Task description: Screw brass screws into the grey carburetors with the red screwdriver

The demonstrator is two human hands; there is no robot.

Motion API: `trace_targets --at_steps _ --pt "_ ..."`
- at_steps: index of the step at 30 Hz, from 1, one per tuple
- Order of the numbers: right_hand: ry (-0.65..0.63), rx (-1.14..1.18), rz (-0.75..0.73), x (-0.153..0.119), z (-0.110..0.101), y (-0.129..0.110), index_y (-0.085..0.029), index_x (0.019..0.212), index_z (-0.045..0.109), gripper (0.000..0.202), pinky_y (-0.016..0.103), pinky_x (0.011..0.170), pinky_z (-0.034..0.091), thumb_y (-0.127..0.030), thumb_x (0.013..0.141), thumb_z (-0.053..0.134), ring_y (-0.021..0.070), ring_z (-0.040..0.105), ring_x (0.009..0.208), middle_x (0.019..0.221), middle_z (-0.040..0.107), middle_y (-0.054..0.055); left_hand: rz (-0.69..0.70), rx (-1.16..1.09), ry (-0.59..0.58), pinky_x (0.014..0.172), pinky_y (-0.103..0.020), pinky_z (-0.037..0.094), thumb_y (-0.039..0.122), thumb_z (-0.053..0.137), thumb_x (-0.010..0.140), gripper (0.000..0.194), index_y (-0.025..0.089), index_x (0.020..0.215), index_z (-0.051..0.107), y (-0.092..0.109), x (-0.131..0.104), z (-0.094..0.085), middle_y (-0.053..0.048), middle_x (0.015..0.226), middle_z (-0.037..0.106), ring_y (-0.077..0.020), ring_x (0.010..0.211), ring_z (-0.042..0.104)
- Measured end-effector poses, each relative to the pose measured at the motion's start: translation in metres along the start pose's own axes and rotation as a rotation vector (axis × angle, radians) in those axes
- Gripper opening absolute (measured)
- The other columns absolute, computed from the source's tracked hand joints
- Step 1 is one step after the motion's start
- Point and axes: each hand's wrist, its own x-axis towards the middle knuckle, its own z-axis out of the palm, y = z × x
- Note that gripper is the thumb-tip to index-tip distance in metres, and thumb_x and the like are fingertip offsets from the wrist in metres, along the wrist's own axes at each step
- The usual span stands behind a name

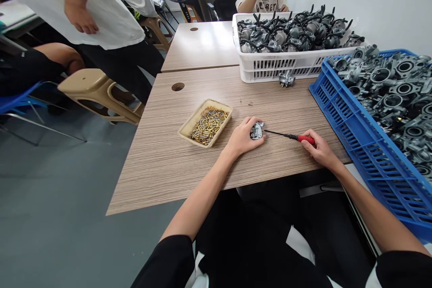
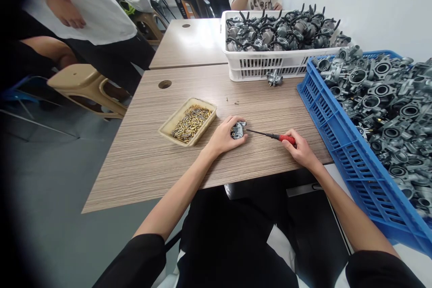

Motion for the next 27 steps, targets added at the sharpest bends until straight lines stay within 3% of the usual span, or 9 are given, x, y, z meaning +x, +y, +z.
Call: trace_targets --at_steps 11,17,22,27 --pt "-0.007 0.023 0.022 -0.0015 0.0006 0.0016 -0.025 0.105 0.058 0.035 0.031 0.054 0.038 -0.059 0.097 0.061 0.0162 0.045 0.057 0.067 0.047 -0.004 -0.009 0.002 -0.01 0.108 -0.042 0.056 0.041 0.071 0.087 0.043 0.027 0.126 0.062 0.0002 0.0001 -0.0003 -0.006 0.131 0.067 -0.0287 0.121 0.068" --pt "0.008 0.009 0.018 -0.0019 0.0014 0.0035 -0.025 0.099 0.057 0.036 0.03 0.054 0.038 -0.061 0.099 0.057 0.0156 0.045 0.057 0.066 0.047 -0.004 -0.02 0.013 -0.019 0.105 -0.041 0.057 0.041 0.071 0.086 0.044 0.028 0.127 0.062 0.0004 0.0001 -0.0006 -0.006 0.132 0.067 -0.0289 0.12 0.068" --pt "0.009 0.022 0.009 -0.0022 0.0018 0.0068 -0.025 0.107 0.057 0.035 0.031 0.055 0.038 -0.059 0.097 0.06 0.0162 0.045 0.056 0.067 0.049 -0.004 -0.018 0.005 -0.018 0.105 -0.041 0.057 0.041 0.071 0.086 0.044 0.027 0.127 0.062 0.0008 0.0 -0.0009 -0.006 0.132 0.067 -0.0288 0.12 0.068" --pt "0.008 0.021 0.021 -0.0009 0.0009 0.006 -0.025 0.101 0.057 0.036 0.031 0.055 0.038 -0.061 0.098 0.059 0.0159 0.046 0.057 0.066 0.047 -0.004 -0.018 -0.01 -0.011 0.107 -0.043 0.056 0.04 0.071 0.086 0.043 0.027 0.126 0.062 0.001 0.0 -0.0008 -0.006 0.131 0.067 -0.0288 0.119 0.068"
